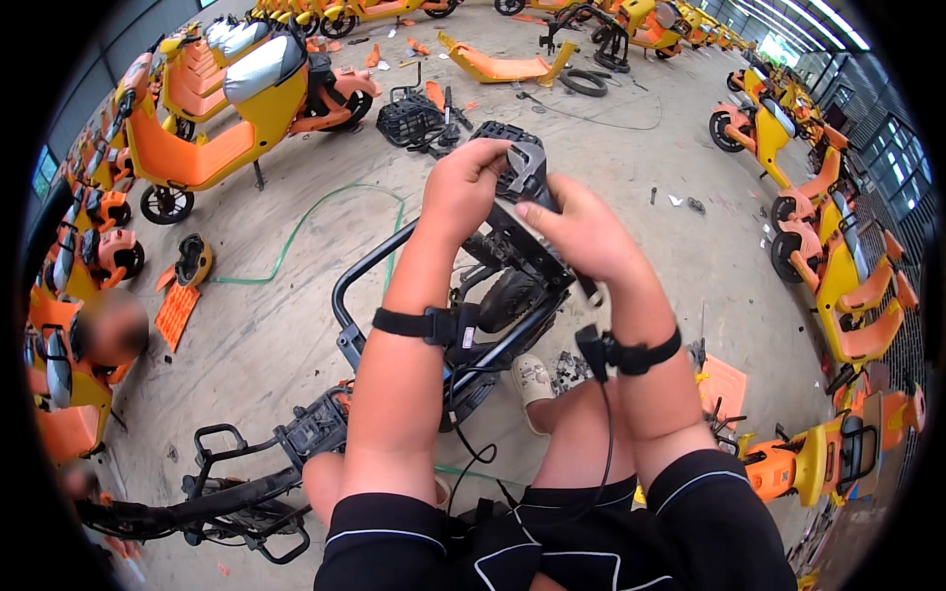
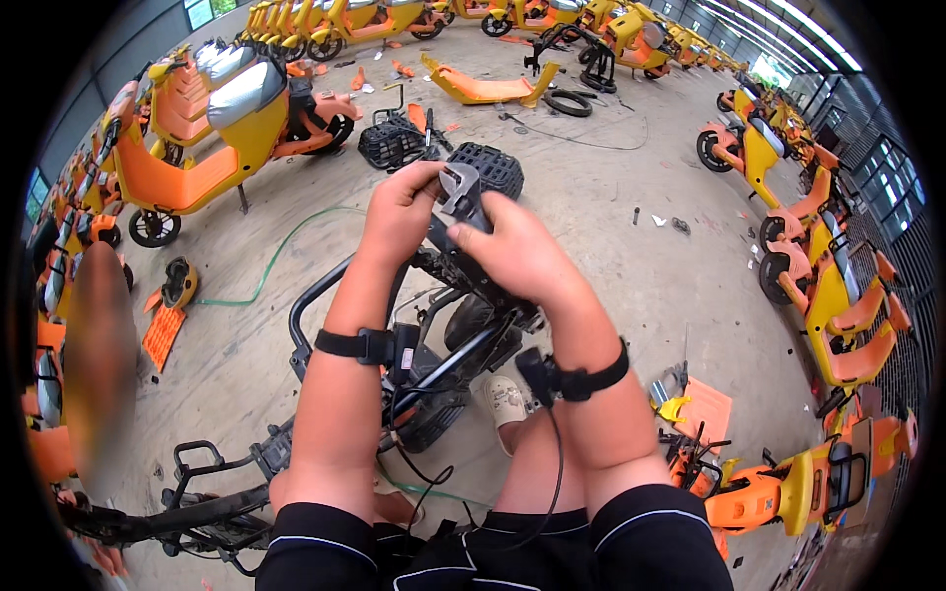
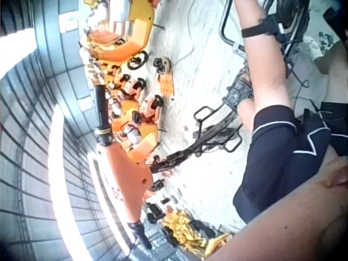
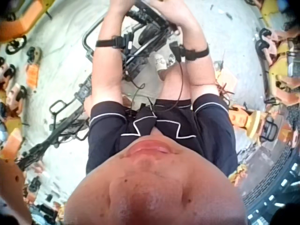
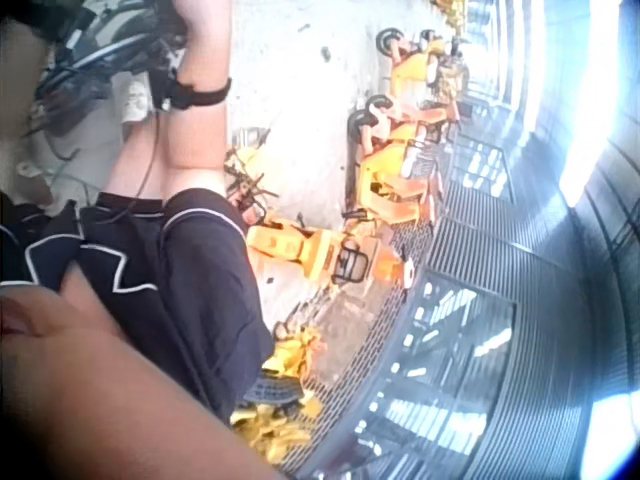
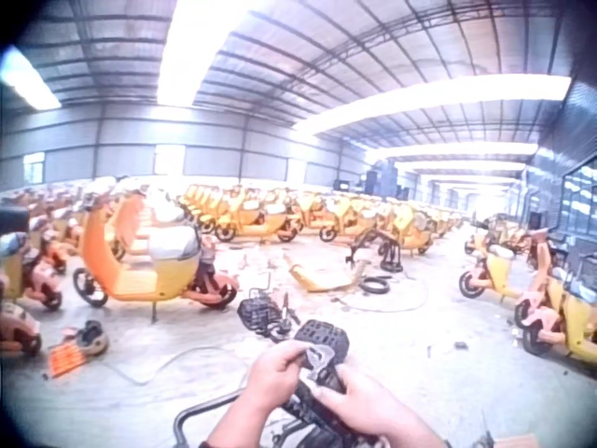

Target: The person attaches components to a black scooter frame using pliers and their hands. They pull wires through the frame and secure plastic brackets and fasteners one by one.

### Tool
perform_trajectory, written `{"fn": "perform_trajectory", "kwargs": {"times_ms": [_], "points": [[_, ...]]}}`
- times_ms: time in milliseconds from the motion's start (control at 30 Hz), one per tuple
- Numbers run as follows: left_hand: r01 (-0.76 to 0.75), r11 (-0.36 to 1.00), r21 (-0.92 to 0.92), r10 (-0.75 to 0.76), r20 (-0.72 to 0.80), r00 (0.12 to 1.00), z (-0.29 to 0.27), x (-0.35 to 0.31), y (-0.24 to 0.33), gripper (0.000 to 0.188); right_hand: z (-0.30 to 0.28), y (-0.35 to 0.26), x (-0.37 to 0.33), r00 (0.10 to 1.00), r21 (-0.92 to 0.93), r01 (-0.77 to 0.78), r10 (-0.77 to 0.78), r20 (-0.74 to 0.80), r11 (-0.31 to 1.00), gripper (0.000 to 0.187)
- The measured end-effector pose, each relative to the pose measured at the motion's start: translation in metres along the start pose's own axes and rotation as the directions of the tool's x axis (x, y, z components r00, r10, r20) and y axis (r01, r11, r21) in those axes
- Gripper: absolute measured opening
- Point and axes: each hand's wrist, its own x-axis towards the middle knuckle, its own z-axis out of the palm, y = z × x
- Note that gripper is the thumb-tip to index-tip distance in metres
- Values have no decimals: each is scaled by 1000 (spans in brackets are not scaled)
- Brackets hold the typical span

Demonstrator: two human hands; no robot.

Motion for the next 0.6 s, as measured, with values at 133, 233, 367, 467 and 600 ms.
{"fn": "perform_trajectory", "kwargs": {"times_ms": [133,233,367,467,600], "points": [[-10,999,-46,14,83,996,-1,1,13,20,16,10,-15,988,659,-134,47,147,740,30],[10,998,-54,-4,120,993,1,0,19,21,23,17,-14,986,829,-168,70,154,533,35],[132,989,-61,-123,126,984,0,-4,19,24,31,12,-9,987,838,-154,123,105,524,39],[84,994,69,-90,91,992,-3,-1,31,26,28,9,-3,988,809,-153,116,106,567,40],[111,988,108,-121,93,988,-7,0,55,25,33,10,-1,993,827,-108,104,61,552,36]]}}
